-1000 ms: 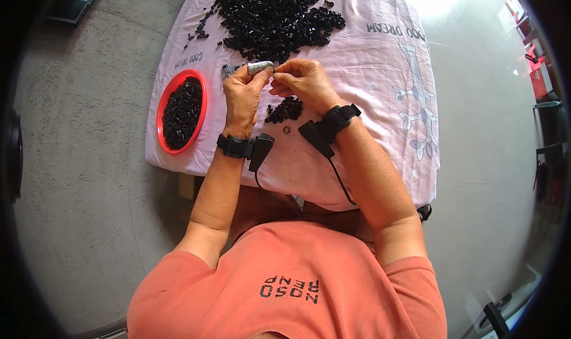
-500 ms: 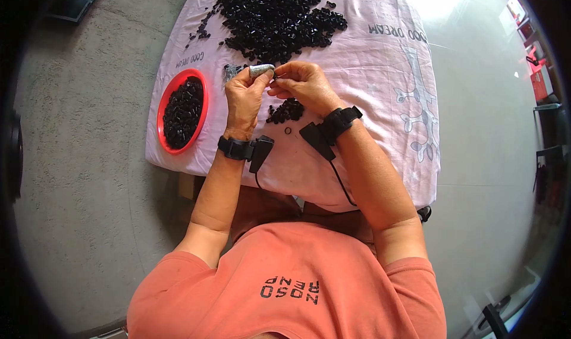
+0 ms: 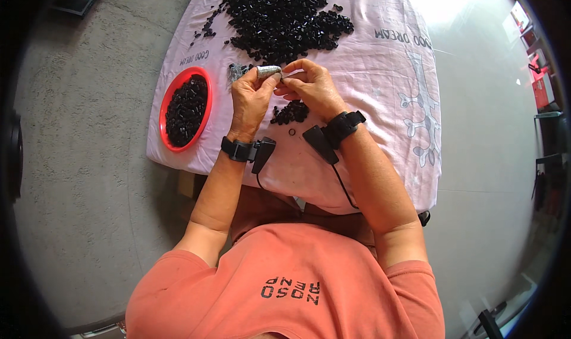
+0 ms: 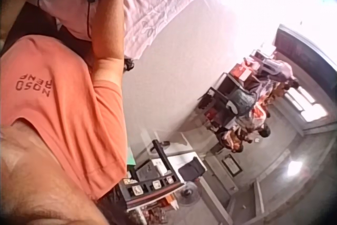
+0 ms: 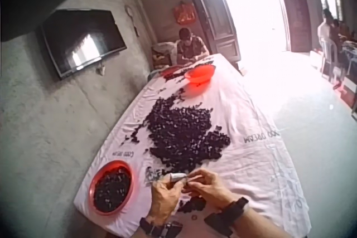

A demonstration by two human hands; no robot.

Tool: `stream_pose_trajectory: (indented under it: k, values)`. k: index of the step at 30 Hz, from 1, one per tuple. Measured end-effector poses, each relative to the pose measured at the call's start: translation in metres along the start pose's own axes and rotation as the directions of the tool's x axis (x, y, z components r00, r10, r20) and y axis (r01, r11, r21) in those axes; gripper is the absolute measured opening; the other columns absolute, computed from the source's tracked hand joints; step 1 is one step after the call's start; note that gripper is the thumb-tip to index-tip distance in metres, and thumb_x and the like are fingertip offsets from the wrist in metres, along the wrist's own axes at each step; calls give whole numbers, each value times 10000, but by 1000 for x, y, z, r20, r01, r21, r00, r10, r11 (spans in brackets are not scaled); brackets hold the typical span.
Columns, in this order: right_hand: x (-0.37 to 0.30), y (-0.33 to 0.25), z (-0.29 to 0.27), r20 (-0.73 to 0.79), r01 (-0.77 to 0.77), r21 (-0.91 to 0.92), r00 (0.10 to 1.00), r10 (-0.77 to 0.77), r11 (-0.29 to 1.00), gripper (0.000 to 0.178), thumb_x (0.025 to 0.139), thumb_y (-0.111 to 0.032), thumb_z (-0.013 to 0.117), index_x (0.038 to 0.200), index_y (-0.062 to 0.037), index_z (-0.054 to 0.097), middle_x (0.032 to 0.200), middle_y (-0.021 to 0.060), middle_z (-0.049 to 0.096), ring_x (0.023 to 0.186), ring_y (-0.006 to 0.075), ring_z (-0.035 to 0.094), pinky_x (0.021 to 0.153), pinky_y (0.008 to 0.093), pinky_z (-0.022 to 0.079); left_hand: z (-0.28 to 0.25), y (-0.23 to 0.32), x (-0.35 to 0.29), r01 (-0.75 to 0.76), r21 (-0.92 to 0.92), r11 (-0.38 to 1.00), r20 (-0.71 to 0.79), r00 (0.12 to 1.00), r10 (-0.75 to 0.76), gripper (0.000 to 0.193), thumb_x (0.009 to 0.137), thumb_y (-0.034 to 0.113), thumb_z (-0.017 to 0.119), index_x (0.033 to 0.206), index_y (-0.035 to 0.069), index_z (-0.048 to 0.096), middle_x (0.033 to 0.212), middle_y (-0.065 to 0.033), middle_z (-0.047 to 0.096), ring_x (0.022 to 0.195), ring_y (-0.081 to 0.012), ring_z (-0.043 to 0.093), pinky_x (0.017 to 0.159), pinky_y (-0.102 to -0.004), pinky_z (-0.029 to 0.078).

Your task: Applying a substance from a silver tube to small black plastic rings and sorting them.

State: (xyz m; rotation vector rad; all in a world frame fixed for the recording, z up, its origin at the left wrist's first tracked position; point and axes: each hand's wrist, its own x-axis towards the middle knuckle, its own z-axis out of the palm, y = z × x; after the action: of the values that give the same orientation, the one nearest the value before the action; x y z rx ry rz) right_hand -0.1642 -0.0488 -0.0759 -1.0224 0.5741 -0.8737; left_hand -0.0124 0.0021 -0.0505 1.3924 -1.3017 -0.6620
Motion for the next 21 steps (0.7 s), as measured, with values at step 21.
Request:
stream_pose_trajectory:
  k: [21]
  values:
    - [-1,-4,-3,26,-1,0,1000,1,1000,388,953,-90,632,1331,-24,579,1030,66,707,866,113,680,740,241,579,-2,16,3,-340,474,812,178,940,290,253,776,-17,675,1027,1,647,936,-129,721,891,-224,713,810,-334,548]
